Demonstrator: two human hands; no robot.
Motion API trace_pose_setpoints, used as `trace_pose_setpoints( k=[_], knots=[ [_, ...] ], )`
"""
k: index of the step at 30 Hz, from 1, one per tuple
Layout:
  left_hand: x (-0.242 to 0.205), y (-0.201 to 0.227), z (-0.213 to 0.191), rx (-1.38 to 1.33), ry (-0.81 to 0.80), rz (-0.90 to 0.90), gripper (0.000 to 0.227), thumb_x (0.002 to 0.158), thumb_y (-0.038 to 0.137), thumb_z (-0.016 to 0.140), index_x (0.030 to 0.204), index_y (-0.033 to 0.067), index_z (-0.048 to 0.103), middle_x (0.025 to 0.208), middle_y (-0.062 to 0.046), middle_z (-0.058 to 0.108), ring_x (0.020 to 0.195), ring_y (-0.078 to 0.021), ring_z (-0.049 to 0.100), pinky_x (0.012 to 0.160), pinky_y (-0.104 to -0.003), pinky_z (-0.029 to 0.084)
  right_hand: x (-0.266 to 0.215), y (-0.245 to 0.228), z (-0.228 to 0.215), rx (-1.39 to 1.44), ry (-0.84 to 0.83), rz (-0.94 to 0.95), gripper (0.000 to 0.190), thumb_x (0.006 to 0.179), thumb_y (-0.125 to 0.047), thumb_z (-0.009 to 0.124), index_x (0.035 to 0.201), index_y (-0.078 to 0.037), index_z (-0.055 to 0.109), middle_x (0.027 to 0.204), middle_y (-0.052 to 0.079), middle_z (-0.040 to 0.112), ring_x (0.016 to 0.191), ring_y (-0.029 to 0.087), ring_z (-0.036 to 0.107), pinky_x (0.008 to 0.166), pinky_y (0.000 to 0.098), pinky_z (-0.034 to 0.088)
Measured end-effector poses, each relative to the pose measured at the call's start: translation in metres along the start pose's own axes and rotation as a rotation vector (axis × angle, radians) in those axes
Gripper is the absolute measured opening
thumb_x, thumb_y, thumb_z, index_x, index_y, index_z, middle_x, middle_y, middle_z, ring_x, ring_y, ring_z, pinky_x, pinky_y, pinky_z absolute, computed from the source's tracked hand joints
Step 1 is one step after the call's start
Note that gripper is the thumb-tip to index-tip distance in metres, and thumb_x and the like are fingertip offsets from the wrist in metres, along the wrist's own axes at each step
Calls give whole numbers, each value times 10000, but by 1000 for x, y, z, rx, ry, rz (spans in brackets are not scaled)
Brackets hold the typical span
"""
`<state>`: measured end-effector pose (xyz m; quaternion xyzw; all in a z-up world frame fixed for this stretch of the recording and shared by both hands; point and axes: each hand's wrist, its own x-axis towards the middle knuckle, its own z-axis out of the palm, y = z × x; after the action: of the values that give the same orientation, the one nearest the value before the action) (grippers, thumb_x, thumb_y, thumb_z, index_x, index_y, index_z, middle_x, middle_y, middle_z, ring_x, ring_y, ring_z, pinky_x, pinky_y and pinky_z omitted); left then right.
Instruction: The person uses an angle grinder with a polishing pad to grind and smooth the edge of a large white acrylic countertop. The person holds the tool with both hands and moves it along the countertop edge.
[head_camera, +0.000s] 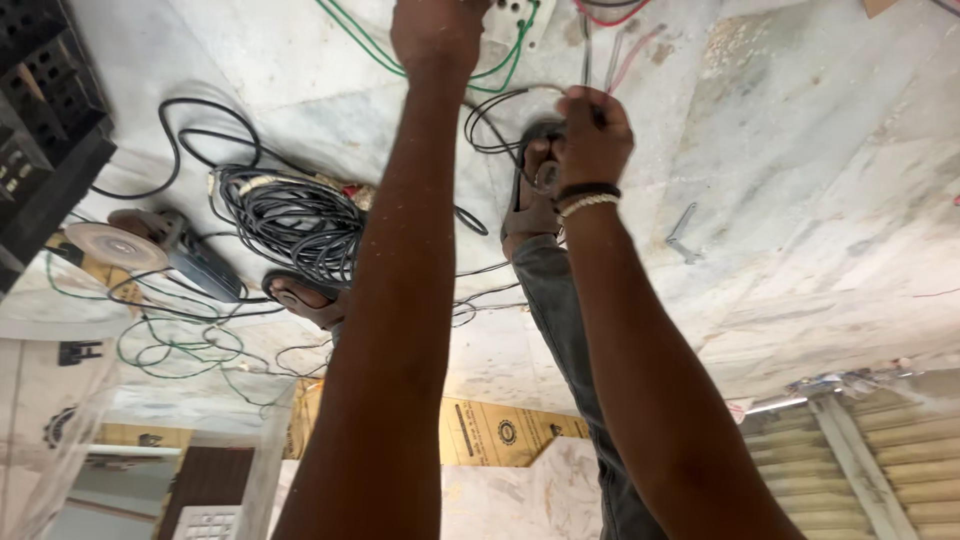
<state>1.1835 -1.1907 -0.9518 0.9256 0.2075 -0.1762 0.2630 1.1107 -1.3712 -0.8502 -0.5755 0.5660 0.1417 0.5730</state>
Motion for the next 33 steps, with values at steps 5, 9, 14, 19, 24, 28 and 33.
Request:
trace_pose_setpoints(
  k=[5,9,14,19,24,28,33],
  knots=[
    [-9,23,-32,0,45,32,324,821,407,795,874,93,731,808,-106,747,747,-361,708,651,-462,551,49,-17,-86,50,289,15,175,997,-228,729,1006,-58,689,763,13,542,568,112,452,462,255,367],
    [-50,74,-54,-215,313,172,217,912,249,766,1017,121,626,986,-33,696,895,-311,683,767,-452,550,49,-52,-149,220,461,92,283,1002,-334,537,945,-75,634,660,-13,501,463,107,412,372,254,307],
    [-150,138,-90,-938,-360,-204,279,977,245,718,1164,38,728,902,-35,762,631,-86,608,600,-275,524,-30,-76,-117,-211,-202,-189,146,1066,-225,620,1006,-92,617,737,-22,533,527,51,406,440,210,323],
    [-177,131,-102,-1187,-334,-327,256,1016,218,718,1171,16,743,873,-19,760,760,-44,697,690,-233,579,-77,-83,-79,-358,-472,-153,201,1115,-211,582,983,-63,618,795,-4,599,643,67,556,545,218,458],
    [-174,108,-91,-1402,-399,-608,216,965,115,749,1102,-51,739,809,-17,693,667,-53,559,562,-243,466,-90,-77,-64,-338,-538,-105,168,1084,-200,594,993,-62,625,824,8,636,653,75,585,557,221,461],
    [-179,85,-80,-1555,-490,-599,178,971,53,757,1061,-97,725,773,-74,655,629,-114,532,544,-285,410,-82,-76,-57,-329,-517,-196,106,1072,-156,626,1092,-55,649,835,1,638,667,69,590,575,215,472],
    [-202,78,-40,-1707,-398,-312,207,954,5,687,1159,-18,698,925,-127,767,838,-206,760,762,-345,634,-47,-67,-62,-467,-615,-224,94,1060,-79,684,1137,-28,700,913,13,641,745,80,568,613,222,446]
  ],
)
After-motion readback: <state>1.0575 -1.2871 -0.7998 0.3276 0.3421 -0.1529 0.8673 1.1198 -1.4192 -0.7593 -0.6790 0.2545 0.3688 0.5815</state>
